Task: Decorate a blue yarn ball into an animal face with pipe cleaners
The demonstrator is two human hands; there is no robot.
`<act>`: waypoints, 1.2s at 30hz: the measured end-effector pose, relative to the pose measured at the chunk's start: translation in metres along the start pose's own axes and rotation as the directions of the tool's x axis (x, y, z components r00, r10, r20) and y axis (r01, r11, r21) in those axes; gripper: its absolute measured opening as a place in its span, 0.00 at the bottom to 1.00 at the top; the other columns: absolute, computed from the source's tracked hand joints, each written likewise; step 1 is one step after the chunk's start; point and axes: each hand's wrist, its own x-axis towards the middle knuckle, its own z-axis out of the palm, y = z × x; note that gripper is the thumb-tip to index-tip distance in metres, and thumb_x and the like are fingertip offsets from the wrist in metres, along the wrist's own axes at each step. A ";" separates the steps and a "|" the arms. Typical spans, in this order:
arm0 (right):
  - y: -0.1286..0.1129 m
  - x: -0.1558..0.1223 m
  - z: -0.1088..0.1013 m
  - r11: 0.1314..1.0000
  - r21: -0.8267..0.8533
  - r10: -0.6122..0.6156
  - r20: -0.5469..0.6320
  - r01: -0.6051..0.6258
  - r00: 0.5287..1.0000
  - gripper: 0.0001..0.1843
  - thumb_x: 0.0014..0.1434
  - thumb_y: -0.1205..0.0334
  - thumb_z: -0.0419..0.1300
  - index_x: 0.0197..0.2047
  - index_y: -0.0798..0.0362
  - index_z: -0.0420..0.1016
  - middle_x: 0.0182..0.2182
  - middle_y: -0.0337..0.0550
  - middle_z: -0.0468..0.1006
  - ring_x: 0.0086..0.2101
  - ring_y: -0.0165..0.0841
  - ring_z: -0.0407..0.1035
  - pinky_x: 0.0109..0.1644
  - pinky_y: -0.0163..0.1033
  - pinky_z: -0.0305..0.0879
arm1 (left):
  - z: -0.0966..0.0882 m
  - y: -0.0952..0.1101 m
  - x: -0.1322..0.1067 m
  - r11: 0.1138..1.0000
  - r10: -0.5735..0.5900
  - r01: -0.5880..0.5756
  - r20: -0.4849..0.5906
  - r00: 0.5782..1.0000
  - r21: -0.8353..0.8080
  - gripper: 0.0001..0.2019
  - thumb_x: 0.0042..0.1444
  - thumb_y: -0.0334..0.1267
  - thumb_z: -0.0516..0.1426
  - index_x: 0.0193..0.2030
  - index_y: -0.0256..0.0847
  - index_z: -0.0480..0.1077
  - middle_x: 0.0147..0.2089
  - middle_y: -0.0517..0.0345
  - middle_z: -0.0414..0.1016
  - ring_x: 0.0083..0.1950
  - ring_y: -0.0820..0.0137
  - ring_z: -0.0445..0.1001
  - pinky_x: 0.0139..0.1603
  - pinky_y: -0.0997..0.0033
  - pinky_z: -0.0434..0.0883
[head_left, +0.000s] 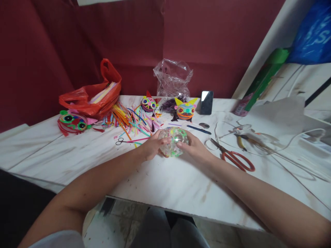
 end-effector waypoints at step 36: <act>0.001 0.000 0.005 1.000 0.015 0.018 -0.039 -0.017 0.999 0.40 0.45 0.39 0.66 0.56 0.55 0.67 0.50 0.53 0.76 0.50 0.46 0.70 0.55 0.50 0.65 | 0.002 -0.006 0.004 0.996 -0.027 0.024 -0.032 0.999 -0.083 0.30 0.44 0.59 0.63 0.50 0.46 0.67 0.43 0.53 0.75 0.32 0.68 0.75 0.26 0.72 0.73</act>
